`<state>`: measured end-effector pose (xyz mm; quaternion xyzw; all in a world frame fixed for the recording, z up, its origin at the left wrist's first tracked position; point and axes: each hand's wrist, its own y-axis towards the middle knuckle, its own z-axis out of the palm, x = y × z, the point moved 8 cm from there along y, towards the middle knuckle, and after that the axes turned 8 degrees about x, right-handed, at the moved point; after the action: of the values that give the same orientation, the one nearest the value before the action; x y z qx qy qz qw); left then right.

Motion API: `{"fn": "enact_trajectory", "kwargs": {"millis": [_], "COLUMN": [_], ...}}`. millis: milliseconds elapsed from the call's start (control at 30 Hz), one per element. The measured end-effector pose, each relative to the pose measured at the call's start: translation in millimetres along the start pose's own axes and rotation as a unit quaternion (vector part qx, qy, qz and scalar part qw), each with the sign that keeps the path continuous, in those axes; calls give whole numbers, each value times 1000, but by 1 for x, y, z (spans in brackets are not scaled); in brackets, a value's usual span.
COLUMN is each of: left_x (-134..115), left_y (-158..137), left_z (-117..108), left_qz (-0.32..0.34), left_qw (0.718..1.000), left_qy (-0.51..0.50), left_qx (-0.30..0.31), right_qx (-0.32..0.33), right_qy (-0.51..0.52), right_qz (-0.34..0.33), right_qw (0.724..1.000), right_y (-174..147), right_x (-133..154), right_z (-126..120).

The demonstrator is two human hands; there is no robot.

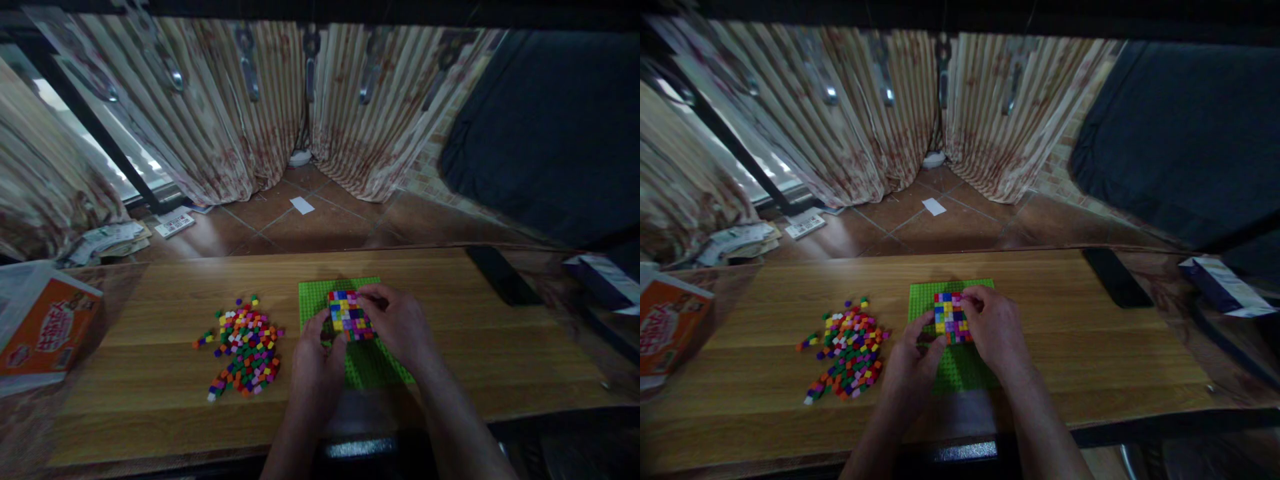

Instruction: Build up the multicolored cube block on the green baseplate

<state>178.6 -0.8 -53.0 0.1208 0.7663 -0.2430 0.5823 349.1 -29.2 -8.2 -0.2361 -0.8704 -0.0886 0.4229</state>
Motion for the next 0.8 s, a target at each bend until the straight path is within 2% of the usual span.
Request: {"fn": "enact_trajectory", "kwargs": {"millis": [200,367,800], "left_x": [-1,0,-4], "left_y": [0,0,0], "left_z": [0,1,0], "left_qz": [5,-1,21], "left_qw": [1000,1000,1000], "left_qy": [7,28,20], "left_qx": [-1,12,-1], "right_qx": [-18,-26,-10], "right_qy": [-15,12,53], "right_qz": [2,21,20], "right_qw": [1000,999,998], "right_y": [4,8,10], "right_x": [-4,-13,-18], "right_z": [-1,2,7]}}
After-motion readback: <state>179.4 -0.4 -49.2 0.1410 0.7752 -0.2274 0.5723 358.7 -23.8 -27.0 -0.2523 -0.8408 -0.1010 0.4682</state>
